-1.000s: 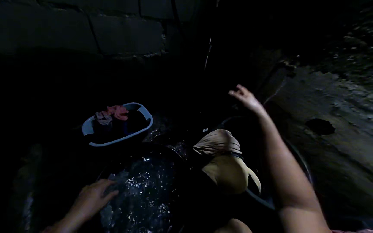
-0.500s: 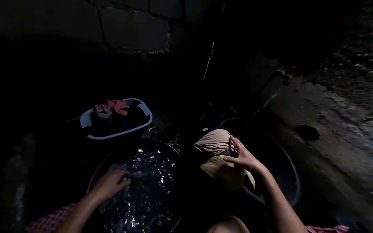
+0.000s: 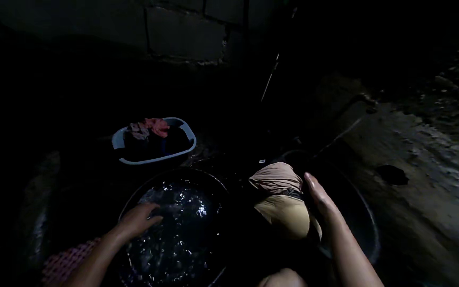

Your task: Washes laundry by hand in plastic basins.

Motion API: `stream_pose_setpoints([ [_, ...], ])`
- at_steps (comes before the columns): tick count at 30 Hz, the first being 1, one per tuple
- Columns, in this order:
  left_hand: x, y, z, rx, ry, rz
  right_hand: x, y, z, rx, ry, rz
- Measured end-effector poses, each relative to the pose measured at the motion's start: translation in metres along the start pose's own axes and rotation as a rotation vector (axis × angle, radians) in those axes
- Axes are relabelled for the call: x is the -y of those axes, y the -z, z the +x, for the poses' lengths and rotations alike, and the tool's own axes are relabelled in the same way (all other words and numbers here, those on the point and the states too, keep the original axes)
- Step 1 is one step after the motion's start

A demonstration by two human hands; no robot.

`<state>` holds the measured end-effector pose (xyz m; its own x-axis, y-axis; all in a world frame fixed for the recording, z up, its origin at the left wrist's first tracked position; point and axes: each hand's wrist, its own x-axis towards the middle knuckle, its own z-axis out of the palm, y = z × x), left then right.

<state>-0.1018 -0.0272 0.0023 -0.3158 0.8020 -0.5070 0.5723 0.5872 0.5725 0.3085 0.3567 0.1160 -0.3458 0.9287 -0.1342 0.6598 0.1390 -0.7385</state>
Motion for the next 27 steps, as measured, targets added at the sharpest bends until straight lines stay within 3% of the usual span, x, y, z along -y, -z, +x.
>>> stream_pose_setpoints([
  [2,0.004,-0.001,0.0,0.008,0.011,0.013,-0.049,0.002,-0.008,0.024,-0.165,0.056],
  [4,0.003,0.0,-0.002,0.031,0.031,0.032,-0.056,-0.005,-0.033,0.038,-0.294,0.119],
  [7,-0.002,-0.003,-0.002,0.041,0.041,0.025,0.035,-0.016,-0.079,0.128,-0.452,0.168],
  [9,-0.004,-0.006,0.003,0.05,0.031,0.032,0.045,-0.015,-0.076,0.142,-0.47,0.118],
  [12,-0.009,-0.008,0.009,0.061,0.011,0.042,-0.049,-0.011,-0.017,-0.11,-0.187,0.061],
  [13,-0.011,-0.008,0.009,0.061,0.008,0.034,-0.061,-0.004,-0.004,-0.15,-0.08,0.098],
  [16,-0.011,-0.008,0.009,0.046,0.007,0.024,-0.01,0.011,-0.017,0.055,0.185,0.053],
  [18,-0.011,-0.009,0.01,0.062,0.007,0.042,0.025,0.007,-0.047,0.211,0.398,-0.225],
  [21,-0.009,-0.011,0.012,0.067,-0.003,0.056,0.05,-0.021,-0.106,0.251,0.667,-0.697],
  [24,-0.011,-0.011,0.011,0.053,-0.004,0.044,0.018,-0.05,-0.138,0.074,0.836,-0.952],
  [27,-0.012,-0.013,0.009,0.07,-0.016,0.08,-0.019,-0.05,-0.127,-0.04,0.971,-1.038],
])
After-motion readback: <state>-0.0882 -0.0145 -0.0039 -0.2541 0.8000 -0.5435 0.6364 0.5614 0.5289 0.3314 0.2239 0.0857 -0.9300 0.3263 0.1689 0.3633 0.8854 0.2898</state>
